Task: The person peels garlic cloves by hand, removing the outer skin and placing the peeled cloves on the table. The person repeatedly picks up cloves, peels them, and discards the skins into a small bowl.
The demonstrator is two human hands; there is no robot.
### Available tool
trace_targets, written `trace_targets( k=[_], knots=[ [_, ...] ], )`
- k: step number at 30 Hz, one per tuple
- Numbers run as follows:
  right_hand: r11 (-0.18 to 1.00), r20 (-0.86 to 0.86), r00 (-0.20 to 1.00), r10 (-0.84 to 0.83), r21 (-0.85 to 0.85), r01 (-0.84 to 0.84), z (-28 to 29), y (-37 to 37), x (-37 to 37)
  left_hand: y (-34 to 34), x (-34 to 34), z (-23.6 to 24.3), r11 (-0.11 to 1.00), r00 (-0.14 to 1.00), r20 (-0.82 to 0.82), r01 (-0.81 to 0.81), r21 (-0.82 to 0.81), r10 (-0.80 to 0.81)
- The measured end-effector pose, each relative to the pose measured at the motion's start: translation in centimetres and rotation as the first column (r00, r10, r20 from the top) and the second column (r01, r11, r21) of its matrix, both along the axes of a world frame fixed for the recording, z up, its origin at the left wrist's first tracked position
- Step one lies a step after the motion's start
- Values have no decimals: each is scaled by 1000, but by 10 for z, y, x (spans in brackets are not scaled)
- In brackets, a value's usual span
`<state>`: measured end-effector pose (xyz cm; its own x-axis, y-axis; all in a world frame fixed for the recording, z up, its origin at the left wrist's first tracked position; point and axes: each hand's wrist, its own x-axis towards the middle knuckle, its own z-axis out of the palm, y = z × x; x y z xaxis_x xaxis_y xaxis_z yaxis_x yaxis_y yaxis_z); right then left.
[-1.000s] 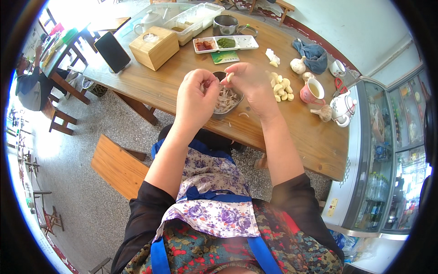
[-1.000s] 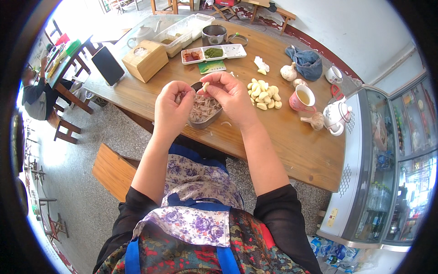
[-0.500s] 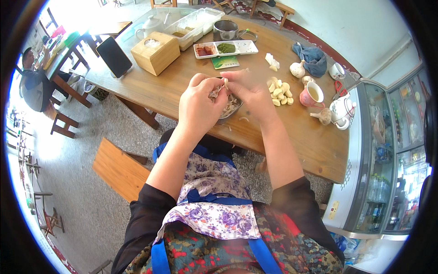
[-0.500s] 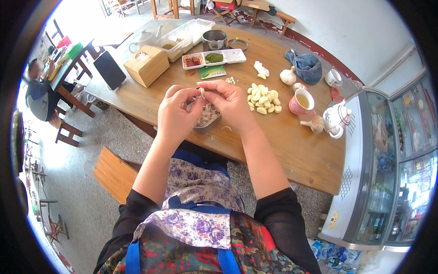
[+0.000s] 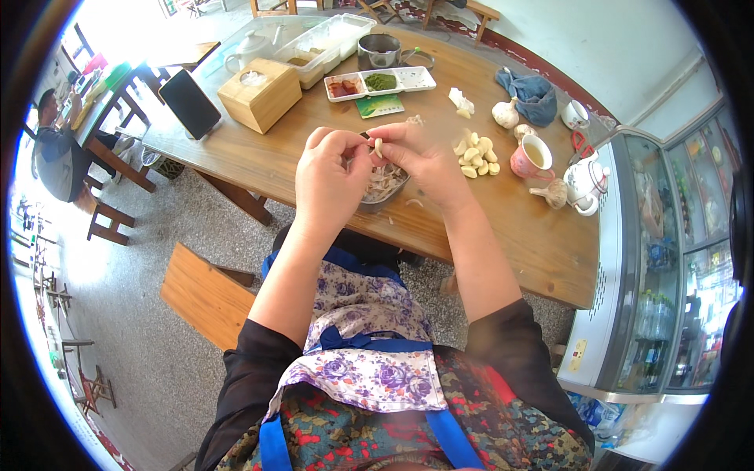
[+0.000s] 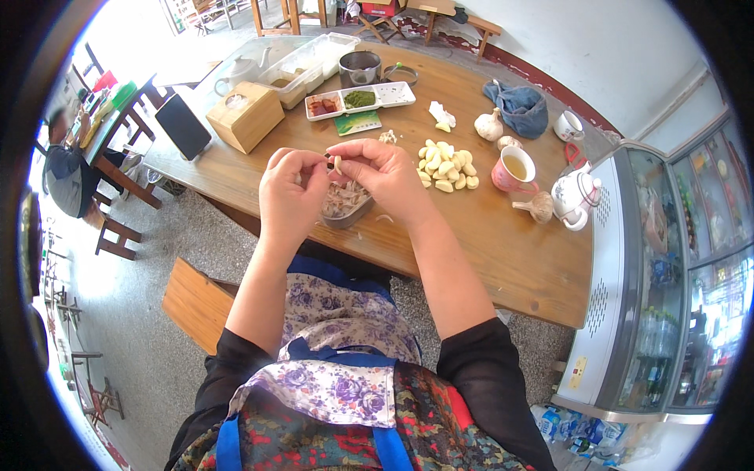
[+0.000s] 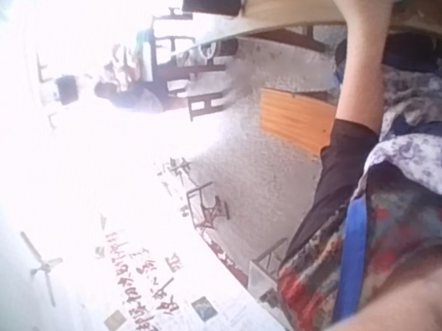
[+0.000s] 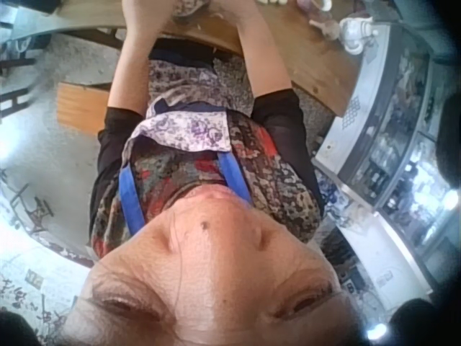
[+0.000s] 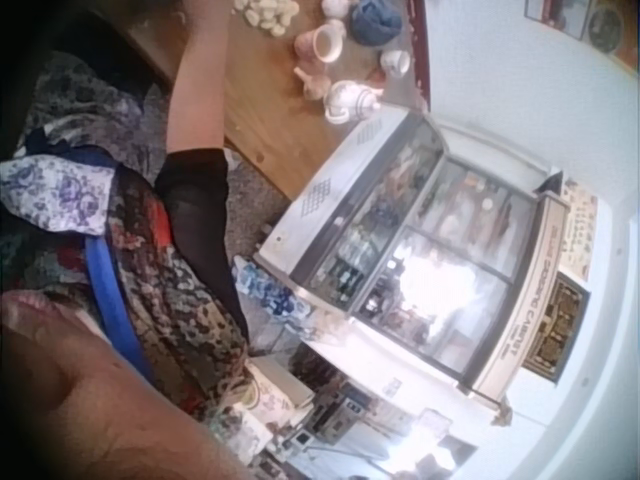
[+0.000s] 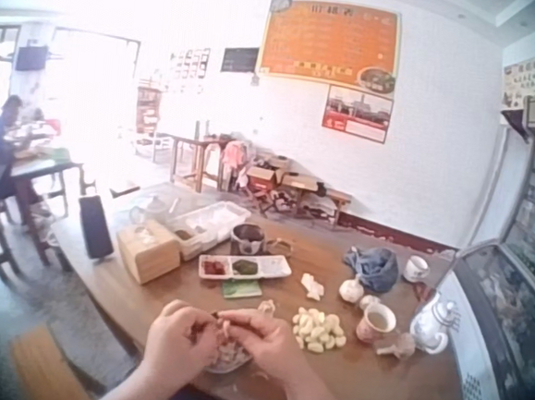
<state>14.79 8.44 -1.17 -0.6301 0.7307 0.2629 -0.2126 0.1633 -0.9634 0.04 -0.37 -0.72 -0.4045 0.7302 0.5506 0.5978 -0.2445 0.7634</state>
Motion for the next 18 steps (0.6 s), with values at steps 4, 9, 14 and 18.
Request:
trace_targets(
  k=[4,9,14,18],
  knots=[
    [993,-63,998,12,-114,-20,6,-3,-1,0,-5,-1,1000,999,47,-15,21,14],
    [993,-76,997,-9,-118,0,5,-4,-1,-6,0,0,998,999,8,41,57,-41],
    [999,-17,1000,-25,-46,24,4,-4,-1,-6,2,-2,998,998,-24,51,22,-51],
    [999,48,999,-26,37,24,5,-4,-1,-7,1,-2,999,998,-42,38,-27,-39]
  ],
)
